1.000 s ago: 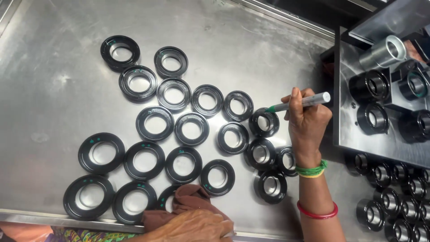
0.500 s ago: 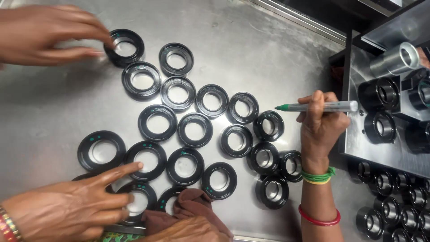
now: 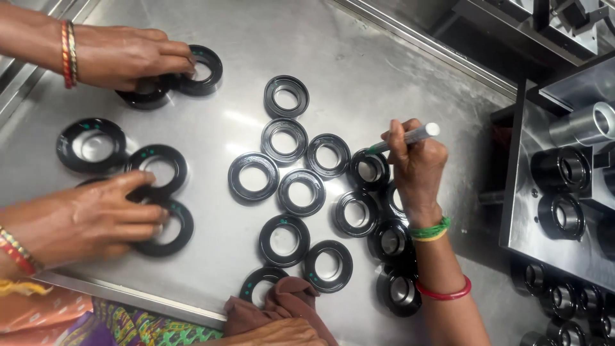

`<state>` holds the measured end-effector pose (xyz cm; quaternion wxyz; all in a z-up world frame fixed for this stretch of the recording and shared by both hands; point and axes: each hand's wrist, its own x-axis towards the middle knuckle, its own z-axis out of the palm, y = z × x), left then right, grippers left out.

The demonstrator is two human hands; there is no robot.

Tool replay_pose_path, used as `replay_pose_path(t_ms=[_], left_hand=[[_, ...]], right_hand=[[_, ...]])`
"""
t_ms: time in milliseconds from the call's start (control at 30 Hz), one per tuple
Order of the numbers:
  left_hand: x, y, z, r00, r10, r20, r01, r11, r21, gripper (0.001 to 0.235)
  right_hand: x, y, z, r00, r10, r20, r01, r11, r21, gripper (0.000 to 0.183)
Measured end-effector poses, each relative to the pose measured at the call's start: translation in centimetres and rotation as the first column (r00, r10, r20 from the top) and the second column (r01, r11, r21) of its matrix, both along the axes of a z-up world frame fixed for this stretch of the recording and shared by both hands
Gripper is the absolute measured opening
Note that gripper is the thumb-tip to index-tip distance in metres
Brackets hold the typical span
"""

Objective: Cleaning and marking circular black metal components on a production table.

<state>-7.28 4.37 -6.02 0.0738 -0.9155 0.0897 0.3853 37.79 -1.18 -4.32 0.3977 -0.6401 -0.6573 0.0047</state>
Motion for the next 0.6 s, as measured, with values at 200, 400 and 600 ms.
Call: replay_pose_path(t_ms=[200, 400, 600], left_hand=[[0.8, 0.6, 1.9, 0.998, -0.012, -0.065, 0.018, 0.996, 0.091, 0.008], [-10.2, -0.1, -6.2, 0.956, -0.291, 0.039, 0.264, 0.91, 0.32, 0.033], [-16.3, -18.9, -29.6, 0.826, -0.546, -0.141, 0.543, 0.701, 0.463, 0.03]], right_hand=[[0.8, 0.1, -0.4, 0.995, -0.044, 0.091, 0.047, 0.998, -0.034, 0.035], [1.4, -2.6, 0.4, 0.996, -0.093, -0.017, 0.093, 0.996, 0.002, 0.034], [-3.0, -6.7, 1.3, 0.994, -0.031, -0.107, 0.022, 0.997, -0.079, 0.034]])
